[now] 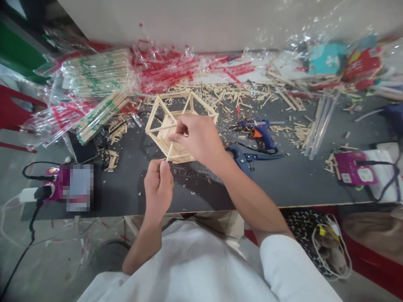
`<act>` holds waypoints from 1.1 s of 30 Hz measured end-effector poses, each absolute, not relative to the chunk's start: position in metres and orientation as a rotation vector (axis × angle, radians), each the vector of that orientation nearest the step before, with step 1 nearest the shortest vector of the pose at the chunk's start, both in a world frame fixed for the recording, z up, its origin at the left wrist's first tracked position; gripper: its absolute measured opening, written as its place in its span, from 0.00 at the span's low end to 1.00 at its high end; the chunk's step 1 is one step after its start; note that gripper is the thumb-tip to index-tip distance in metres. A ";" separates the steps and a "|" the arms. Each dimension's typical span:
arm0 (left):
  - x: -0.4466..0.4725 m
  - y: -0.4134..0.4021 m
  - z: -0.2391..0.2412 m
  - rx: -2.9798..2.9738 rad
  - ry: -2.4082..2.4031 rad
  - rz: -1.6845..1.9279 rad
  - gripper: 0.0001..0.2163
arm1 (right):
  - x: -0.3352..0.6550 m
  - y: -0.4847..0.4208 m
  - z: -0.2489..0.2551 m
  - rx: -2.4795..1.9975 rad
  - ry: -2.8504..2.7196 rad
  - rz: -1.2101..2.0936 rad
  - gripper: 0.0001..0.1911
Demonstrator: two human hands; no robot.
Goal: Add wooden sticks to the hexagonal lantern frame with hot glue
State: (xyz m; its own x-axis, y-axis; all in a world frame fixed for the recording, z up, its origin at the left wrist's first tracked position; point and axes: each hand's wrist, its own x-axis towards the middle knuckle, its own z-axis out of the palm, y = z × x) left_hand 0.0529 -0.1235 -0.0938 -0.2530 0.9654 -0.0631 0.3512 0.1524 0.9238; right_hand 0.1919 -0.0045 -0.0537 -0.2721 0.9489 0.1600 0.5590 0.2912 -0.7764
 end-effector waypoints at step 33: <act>0.057 -0.114 -0.089 1.982 2.023 0.892 0.23 | 0.201 -0.009 -0.058 -1.317 -1.939 0.633 0.07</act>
State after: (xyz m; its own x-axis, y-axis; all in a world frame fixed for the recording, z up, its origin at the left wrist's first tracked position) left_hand 0.0573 -0.1136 -0.0892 -0.1007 0.9543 0.2813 0.8513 -0.0637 0.5208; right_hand 0.2010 -0.0086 -0.0578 -0.2389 0.9315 0.2743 0.5900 0.3636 -0.7209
